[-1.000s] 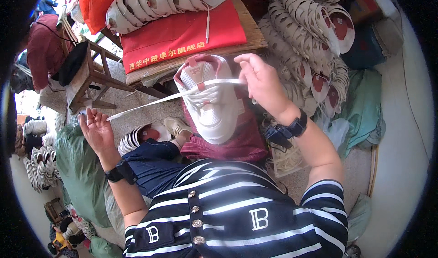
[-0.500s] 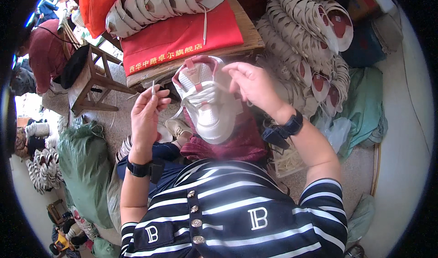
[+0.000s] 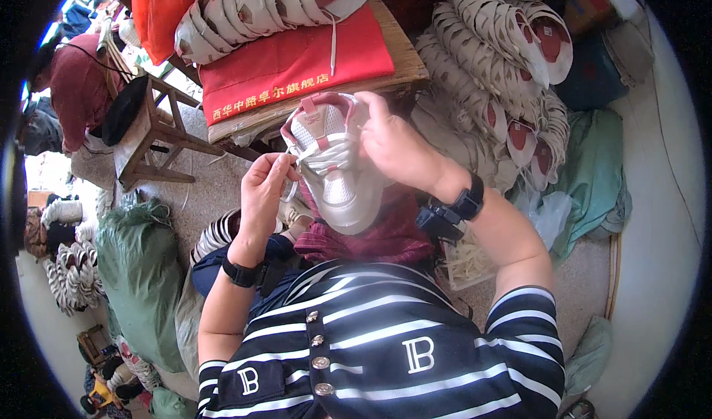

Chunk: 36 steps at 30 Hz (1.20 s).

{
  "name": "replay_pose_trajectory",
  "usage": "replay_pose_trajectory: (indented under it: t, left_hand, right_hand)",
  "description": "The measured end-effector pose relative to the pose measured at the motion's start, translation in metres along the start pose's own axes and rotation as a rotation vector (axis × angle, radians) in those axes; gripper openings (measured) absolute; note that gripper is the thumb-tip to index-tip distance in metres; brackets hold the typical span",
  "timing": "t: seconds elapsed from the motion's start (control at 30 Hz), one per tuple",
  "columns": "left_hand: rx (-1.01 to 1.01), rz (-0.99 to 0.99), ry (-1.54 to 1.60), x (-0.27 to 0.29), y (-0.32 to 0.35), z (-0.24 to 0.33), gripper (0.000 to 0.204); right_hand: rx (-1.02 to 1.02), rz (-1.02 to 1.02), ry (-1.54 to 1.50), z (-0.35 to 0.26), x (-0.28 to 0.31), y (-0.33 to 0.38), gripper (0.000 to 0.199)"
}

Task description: The person threads white shoelaces through the eyelets of a white sneaker, pulling the laces tight and arranging them. The person works on one shoe at a time in a room filled with stacks of similar shoes.

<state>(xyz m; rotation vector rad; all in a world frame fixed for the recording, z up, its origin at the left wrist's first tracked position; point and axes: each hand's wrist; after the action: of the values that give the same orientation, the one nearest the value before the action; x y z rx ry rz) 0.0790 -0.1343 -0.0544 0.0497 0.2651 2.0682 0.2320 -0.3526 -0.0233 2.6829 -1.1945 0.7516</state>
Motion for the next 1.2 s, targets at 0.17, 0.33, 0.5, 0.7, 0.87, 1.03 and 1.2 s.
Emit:
replay_pose_trajectory:
  t: [0.17, 0.33, 0.5, 0.7, 0.87, 1.03, 1.2]
  left_hand:
    - [-0.032, -0.007, -0.002, 0.001, -0.002, -0.009, 0.021]
    - [-0.022, -0.017, 0.003, -0.002, -0.007, -0.012, 0.020]
    - [-0.026, 0.027, -0.130, -0.002, -0.011, -0.003, 0.019]
    - [-0.428, 0.119, -0.632, -0.018, -0.010, 0.012, 0.015]
    - [-0.699, 0.029, -0.950, -0.022, -0.032, 0.007, 0.008]
    - [-0.671, -0.054, -0.887, 0.000, -0.028, 0.019, 0.015]
    - [-0.933, -0.166, -0.969, 0.016, -0.044, 0.044, 0.031]
  right_hand:
    - [0.134, -0.085, 0.430, -0.012, 0.004, -0.010, 0.073]
    - [0.173, -0.212, 0.796, -0.035, -0.001, -0.017, 0.083]
    - [0.047, -0.429, 0.974, -0.075, -0.008, -0.034, 0.071]
    - [0.349, -0.420, 0.809, -0.047, 0.007, -0.035, 0.080]
    - [-0.292, -0.681, 0.442, -0.098, 0.015, -0.069, 0.062]
    - [-0.185, -0.609, 0.340, -0.071, 0.014, -0.054, 0.075]
    - [-0.102, -0.470, 0.172, -0.054, 0.031, -0.054, 0.051]
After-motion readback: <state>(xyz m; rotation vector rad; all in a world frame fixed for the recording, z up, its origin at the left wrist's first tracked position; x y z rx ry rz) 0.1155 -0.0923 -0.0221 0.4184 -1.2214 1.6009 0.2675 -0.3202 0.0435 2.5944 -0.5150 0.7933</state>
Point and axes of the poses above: each hand's wrist, its own y-axis away from the middle knuckle, its own x-axis out of the back of the hand, z = x × y, and after that the axes turned 5 degrees about z, right-handed
